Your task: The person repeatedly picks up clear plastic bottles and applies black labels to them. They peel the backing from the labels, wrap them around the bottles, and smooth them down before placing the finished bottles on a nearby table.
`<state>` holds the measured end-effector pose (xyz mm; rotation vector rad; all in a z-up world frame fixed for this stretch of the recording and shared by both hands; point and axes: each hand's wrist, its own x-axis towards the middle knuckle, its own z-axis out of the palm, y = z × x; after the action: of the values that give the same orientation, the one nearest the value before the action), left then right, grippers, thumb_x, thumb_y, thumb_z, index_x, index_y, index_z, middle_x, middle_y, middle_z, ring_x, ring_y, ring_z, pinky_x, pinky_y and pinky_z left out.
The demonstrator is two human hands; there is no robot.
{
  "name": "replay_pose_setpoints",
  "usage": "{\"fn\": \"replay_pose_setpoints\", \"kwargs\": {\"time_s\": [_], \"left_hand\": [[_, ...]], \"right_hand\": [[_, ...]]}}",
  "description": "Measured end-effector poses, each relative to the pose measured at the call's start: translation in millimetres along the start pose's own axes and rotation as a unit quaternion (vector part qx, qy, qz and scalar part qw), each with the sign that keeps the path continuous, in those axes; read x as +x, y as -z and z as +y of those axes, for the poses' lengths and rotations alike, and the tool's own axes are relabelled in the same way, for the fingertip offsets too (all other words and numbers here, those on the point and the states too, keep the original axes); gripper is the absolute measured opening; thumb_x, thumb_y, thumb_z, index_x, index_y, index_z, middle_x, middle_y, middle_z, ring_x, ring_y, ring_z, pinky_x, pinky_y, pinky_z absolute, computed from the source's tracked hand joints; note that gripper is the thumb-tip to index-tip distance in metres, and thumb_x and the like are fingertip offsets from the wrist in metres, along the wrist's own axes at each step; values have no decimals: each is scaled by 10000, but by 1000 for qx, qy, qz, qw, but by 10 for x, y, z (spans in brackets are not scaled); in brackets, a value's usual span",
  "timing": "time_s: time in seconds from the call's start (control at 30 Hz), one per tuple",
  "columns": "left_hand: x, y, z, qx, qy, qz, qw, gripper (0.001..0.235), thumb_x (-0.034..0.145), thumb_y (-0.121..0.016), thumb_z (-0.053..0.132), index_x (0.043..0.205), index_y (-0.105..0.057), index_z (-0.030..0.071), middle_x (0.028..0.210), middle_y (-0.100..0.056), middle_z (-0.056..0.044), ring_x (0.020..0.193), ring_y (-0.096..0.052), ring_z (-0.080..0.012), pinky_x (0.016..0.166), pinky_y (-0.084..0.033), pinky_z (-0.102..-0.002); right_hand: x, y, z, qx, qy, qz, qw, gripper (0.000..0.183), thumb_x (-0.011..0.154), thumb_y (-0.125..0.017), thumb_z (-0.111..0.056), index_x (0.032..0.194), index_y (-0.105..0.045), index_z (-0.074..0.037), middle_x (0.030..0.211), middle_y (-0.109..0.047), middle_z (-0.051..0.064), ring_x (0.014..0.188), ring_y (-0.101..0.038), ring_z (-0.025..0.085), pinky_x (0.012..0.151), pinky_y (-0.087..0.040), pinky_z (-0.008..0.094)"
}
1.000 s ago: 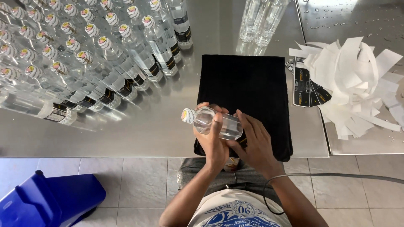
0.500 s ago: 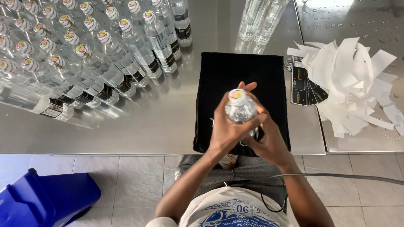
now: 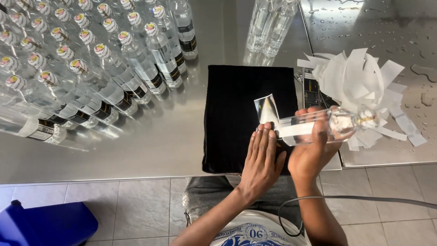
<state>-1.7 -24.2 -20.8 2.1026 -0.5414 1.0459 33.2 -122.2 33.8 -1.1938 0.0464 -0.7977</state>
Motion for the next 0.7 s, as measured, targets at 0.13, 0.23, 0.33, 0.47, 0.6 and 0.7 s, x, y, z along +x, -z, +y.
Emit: {"fn": "replay_pose_setpoints", "kwargs": {"time_s": [0.13,0.23,0.33,0.47,0.6,0.7], "left_hand": [[191,85,3,-5,19,13,1000,591,1119,-578,190,1578,-464,-165,1595,-562,-328,1460,-597,-469,1207,-500,-548],[236,171,11,-84,34,21,996,529,1032,-638,115,1499,-564,-123,1488,-655,-275,1334,-702,-432,1128,-580,-519],[229,204,2,-105,58,18,993,617,917,-819,116,1457,-596,-82,1407,-697,-240,1285,-725,-422,1103,-593,-519],[203,196,-67,-156,80,36,984,562,839,-878,135,1328,-665,-44,1224,-748,-157,1120,-772,-386,1036,-601,-496],[52,214,-199,-220,121,-3,968,656,714,-924,136,1304,-680,-13,1146,-752,-140,1063,-762,-380,1036,-589,-497],[-168,153,-356,-245,126,-18,961,780,702,-938,197,1400,-651,-2,1119,-724,-164,1046,-740,-403,1011,-588,-524]], "right_hand": [[-200,28,63,18,51,-30,998,715,976,-774,-407,1510,-419,-90,1245,-647,166,1165,-684,259,1124,-643,517],[-225,147,152,68,70,-52,994,740,935,-755,-483,1459,-432,-73,1139,-636,165,1095,-688,259,1076,-649,506],[-183,410,403,145,77,-111,980,898,815,-811,-543,1441,-401,-46,1026,-647,217,983,-744,277,943,-699,518],[-58,596,539,205,61,-226,950,902,756,-847,-500,1389,-414,-25,989,-656,260,977,-760,400,961,-658,593],[1,606,545,190,37,-304,933,912,773,-863,-488,1410,-422,-6,1005,-673,270,1042,-760,435,1008,-629,612],[-10,461,580,196,12,-372,907,919,786,-875,-478,1425,-427,8,1017,-685,279,1090,-760,460,1043,-606,625]]}}
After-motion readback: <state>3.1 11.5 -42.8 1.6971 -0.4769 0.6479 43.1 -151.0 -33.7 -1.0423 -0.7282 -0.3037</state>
